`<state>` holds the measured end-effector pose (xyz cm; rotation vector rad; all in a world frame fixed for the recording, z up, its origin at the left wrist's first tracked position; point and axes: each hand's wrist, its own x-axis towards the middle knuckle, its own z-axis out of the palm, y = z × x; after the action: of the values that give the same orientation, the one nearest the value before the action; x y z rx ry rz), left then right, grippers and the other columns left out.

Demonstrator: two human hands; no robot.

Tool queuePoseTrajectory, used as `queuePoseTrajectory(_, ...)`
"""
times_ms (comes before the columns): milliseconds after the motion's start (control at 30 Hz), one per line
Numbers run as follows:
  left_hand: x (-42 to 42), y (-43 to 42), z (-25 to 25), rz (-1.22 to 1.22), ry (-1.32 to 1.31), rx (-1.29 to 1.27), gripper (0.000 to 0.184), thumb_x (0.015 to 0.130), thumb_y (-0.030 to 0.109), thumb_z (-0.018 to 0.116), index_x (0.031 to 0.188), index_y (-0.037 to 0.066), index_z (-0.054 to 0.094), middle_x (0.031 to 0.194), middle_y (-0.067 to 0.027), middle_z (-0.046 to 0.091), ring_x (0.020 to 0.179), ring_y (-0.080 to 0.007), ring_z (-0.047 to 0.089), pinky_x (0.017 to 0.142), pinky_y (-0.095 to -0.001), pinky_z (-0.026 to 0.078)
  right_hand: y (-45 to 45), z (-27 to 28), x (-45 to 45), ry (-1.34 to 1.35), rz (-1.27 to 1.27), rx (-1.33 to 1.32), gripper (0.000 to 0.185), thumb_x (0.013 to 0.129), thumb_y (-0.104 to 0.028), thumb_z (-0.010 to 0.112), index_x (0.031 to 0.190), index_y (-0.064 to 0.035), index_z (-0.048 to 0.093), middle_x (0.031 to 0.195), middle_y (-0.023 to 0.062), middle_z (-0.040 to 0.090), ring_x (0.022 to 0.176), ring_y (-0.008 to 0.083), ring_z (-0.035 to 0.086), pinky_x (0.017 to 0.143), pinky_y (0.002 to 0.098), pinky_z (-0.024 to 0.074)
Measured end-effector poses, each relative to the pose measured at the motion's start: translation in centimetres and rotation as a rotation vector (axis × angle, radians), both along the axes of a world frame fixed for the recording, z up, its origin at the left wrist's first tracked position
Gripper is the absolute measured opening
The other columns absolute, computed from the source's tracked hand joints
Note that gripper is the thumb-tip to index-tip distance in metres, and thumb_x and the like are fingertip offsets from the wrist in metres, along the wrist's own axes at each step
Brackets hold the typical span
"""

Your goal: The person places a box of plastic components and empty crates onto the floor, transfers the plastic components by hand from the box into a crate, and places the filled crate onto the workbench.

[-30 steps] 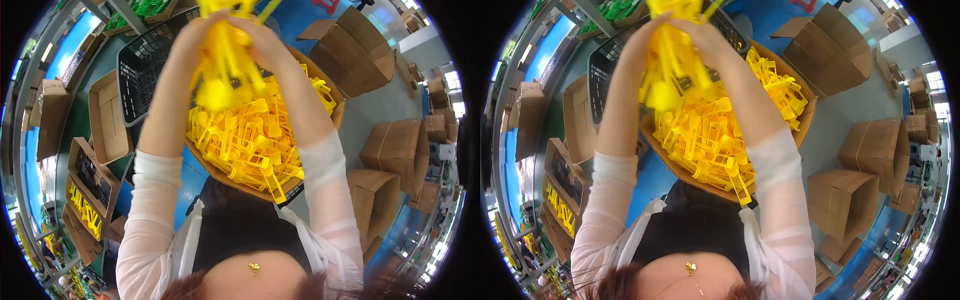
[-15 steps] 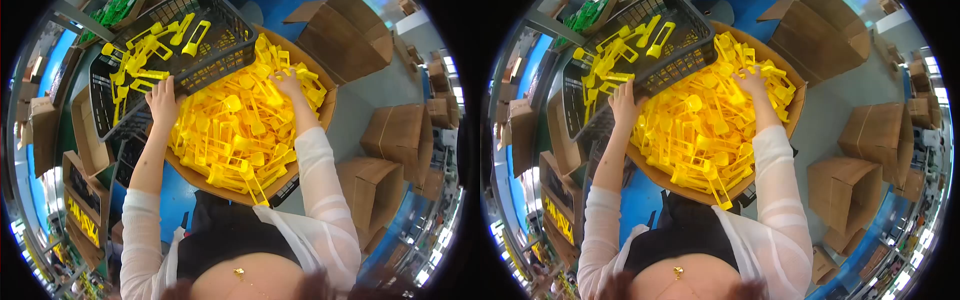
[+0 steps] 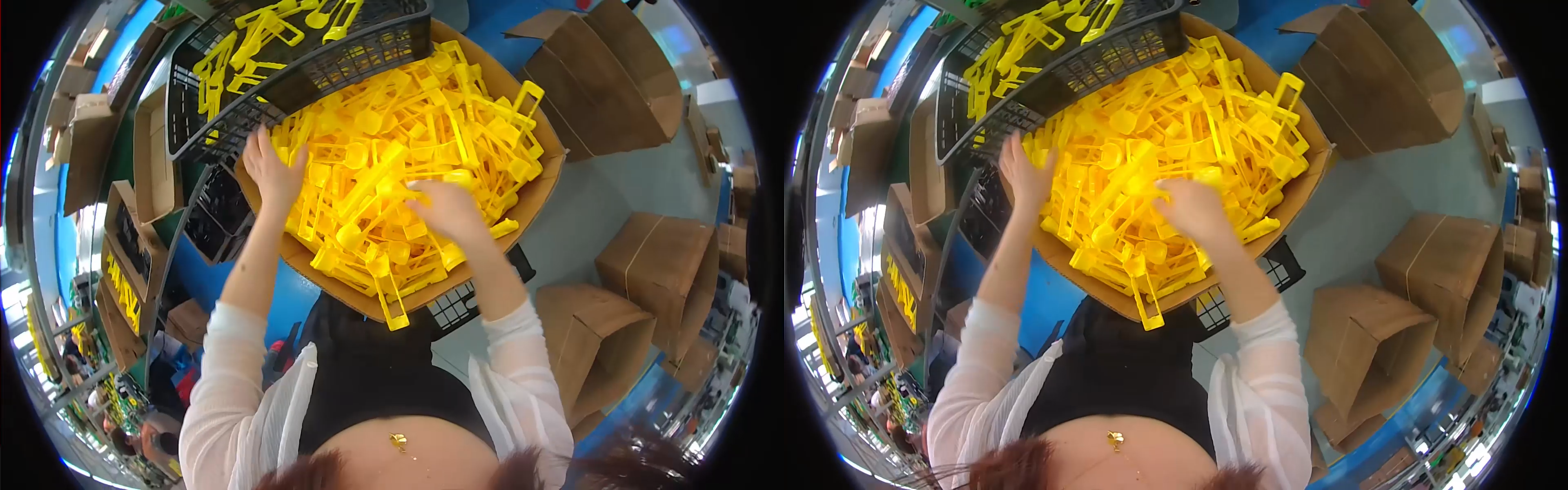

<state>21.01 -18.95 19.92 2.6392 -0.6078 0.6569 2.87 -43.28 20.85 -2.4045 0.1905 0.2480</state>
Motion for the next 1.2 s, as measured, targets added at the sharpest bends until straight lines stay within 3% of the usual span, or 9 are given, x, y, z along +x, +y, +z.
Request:
queuePoseTrajectory(100, -1.3, 4.3, -6.0, 0.365, 0.627, 0.094, 0.106, 0.059, 0.066, 0.065, 0.133, -0.001, 0.027, 0.131, -0.0262, 0.031, 0.119, -0.0423, 0.033, 0.098, -0.0490, 0.028, -8.0, 1.1, 1.9, -0.071, -0.461, -0.185, 0.043, 0.075, -0.045, 0.063, 0.097, -0.0080, 0.063, 0.086, 0.0169, 0.064, 0.076, 0.0328, 0.062, 0.069, 0.0384, 0.0486)
queuePoseTrajectory(200, 0.7, 5.2, -9.8, 0.495, 1.007, 0.013, 0.122, 0.052, 0.080, 0.058, 0.136, 0.000, 0.021, 0.135, -0.0300, 0.023, 0.125, -0.0435, 0.026, 0.100, -0.0484, 0.027, -18.7, -5.3, 4.3, 0.185, -0.586, -0.466, 0.060, 0.074, -0.051, 0.063, 0.101, 0.0019, 0.059, 0.098, 0.0166, 0.063, 0.091, 0.0314, 0.060, 0.081, 0.0358, 0.0465)
queuePoseTrajectory(267, 1.2, 4.6, -11.7, 0.485, 1.133, -0.133, 0.128, 0.049, 0.083, 0.055, 0.138, 0.000, 0.017, 0.138, -0.0325, 0.015, 0.128, -0.0440, 0.022, 0.102, -0.0476, 0.026, -22.7, -12.6, 4.0, 0.051, -0.622, 0.330, 0.068, 0.073, -0.054, 0.063, 0.110, 0.0030, 0.054, 0.111, 0.0143, 0.058, 0.103, 0.0260, 0.055, 0.089, 0.0327, 0.0412)
queuePoseTrajectory(300, 1.4, 4.0, -11.0, 0.410, 1.220, -0.102, 0.129, 0.049, 0.083, 0.056, 0.139, 0.000, 0.013, 0.139, -0.0338, 0.007, 0.130, -0.0443, 0.017, 0.103, -0.0464, 0.025, -23.6, -16.1, 3.8, -0.017, -0.616, 0.728, 0.073, 0.073, -0.055, 0.063, 0.115, 0.0035, 0.052, 0.118, 0.0132, 0.055, 0.109, 0.0233, 0.052, 0.093, 0.0311, 0.0385)
queuePoseTrajectory(333, 1.2, 2.9, -10.2, 0.332, 1.216, -0.028, 0.129, 0.049, 0.082, 0.057, 0.138, -0.001, 0.014, 0.139, -0.0337, 0.007, 0.130, -0.0442, 0.016, 0.103, -0.0465, 0.024, -22.3, -16.3, 4.3, 0.074, -0.659, 0.447, 0.082, 0.074, -0.055, 0.063, 0.128, 0.0014, 0.040, 0.129, 0.0105, 0.045, 0.119, 0.0187, 0.042, 0.099, 0.0288, 0.0313)
queuePoseTrajectory(600, -3.2, -6.3, -4.1, -0.150, 1.339, 0.104, 0.133, 0.048, 0.078, 0.063, 0.138, -0.004, 0.009, 0.141, -0.0312, 0.004, 0.131, -0.0433, 0.014, 0.106, -0.0463, 0.021, -11.7, -4.2, 5.5, 0.292, -0.283, 0.534, 0.082, 0.075, -0.055, 0.061, 0.136, -0.0087, 0.031, 0.136, 0.0082, 0.038, 0.124, 0.0201, 0.037, 0.100, 0.0301, 0.0295)
queuePoseTrajectory(967, -4.1, -7.4, -7.1, 0.133, 1.298, -0.190, 0.113, 0.057, 0.063, 0.070, 0.137, 0.002, 0.018, 0.139, -0.0274, 0.018, 0.127, -0.0380, 0.029, 0.101, -0.0423, 0.031, -13.2, -6.8, 5.0, 0.626, -0.470, 0.416, 0.095, 0.066, -0.057, 0.065, 0.140, -0.0146, 0.022, 0.139, 0.0143, 0.032, 0.122, 0.0333, 0.037, 0.086, 0.0555, 0.0398)
queuePoseTrajectory(1033, -3.7, -5.0, -7.8, 0.133, 1.385, -0.533, 0.104, 0.062, 0.059, 0.070, 0.137, 0.004, 0.021, 0.139, -0.0259, 0.021, 0.126, -0.0367, 0.029, 0.099, -0.0452, 0.033, -11.9, -5.3, 4.3, 0.725, -0.372, 0.537, 0.098, 0.066, -0.058, 0.065, 0.141, -0.0150, 0.019, 0.141, 0.0170, 0.026, 0.124, 0.0343, 0.034, 0.085, 0.0557, 0.0410)
queuePoseTrajectory(1200, -2.6, -6.7, -5.9, 0.204, 1.723, -0.448, 0.111, 0.060, 0.049, 0.076, 0.139, 0.005, 0.010, 0.136, -0.0186, 0.031, 0.124, -0.0344, 0.033, 0.089, -0.0574, 0.036, -8.6, -7.3, 4.1, 0.600, -0.463, 0.453, 0.102, 0.065, -0.057, 0.067, 0.141, -0.0106, 0.016, 0.141, 0.0168, 0.022, 0.129, 0.0341, 0.025, 0.090, 0.0501, 0.0394)
